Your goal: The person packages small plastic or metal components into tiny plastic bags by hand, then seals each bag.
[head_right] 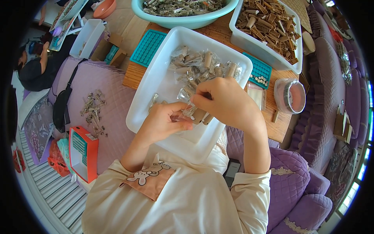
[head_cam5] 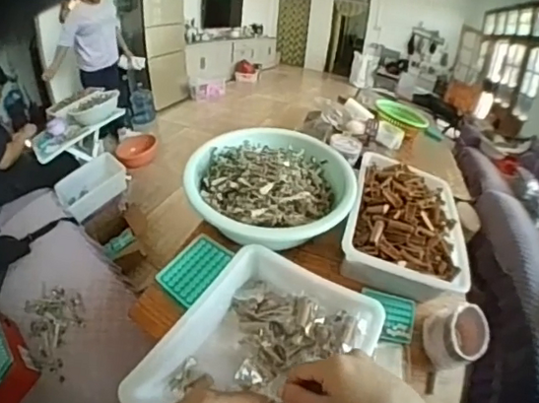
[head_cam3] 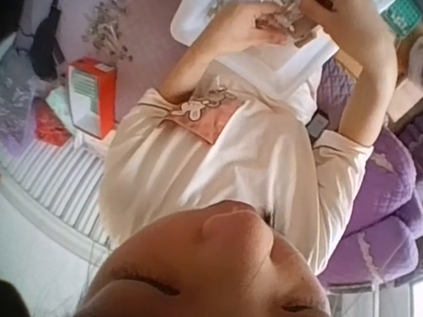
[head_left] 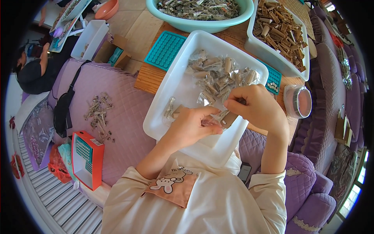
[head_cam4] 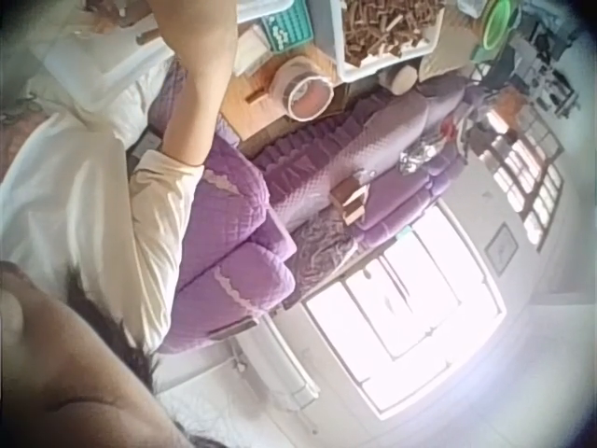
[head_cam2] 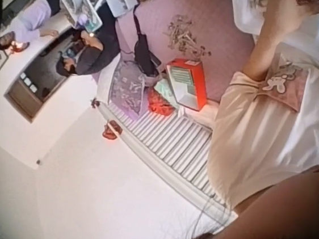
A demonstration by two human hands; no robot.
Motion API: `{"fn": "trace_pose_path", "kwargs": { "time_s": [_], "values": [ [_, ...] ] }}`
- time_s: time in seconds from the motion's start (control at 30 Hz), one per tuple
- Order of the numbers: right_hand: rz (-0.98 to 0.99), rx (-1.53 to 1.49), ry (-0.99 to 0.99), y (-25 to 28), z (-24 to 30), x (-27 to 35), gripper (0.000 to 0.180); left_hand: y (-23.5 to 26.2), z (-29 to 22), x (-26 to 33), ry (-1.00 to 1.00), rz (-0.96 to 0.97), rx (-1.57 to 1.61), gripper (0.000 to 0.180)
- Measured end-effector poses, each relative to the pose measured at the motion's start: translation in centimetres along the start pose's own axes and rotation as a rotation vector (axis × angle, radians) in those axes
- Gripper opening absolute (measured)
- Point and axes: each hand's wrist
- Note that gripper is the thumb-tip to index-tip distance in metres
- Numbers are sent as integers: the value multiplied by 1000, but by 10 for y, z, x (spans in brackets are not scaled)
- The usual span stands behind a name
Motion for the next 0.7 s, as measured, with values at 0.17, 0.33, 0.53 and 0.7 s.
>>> {"fn": "trace_pose_path", "kwargs": {
  "time_s": [0.17, 0.33, 0.53, 0.7],
  "values": [
    [55, 8, -128, -9, -1, -5, 18, -1, 2, -1, -38, -6, -77, 37],
    [-12, 61, -114, -13, -3, -1, 21, -7, -2, -1, -28, -36, -38, 39],
    [-145, -89, -57, -25, -2, 6, 17, -7, 7, -2, -110, -95, -90, 39],
    [-302, -363, -12, -35, -9, 13, 16, -10, 15, -6, -63, -150, 217, 36]
  ]
}}
Point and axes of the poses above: each hand's wrist, its own x-axis away from the middle knuckle, its own y-axis out of the back of the hand, z = x × y, and after that the axes turned 15 degrees about -z, right-handed
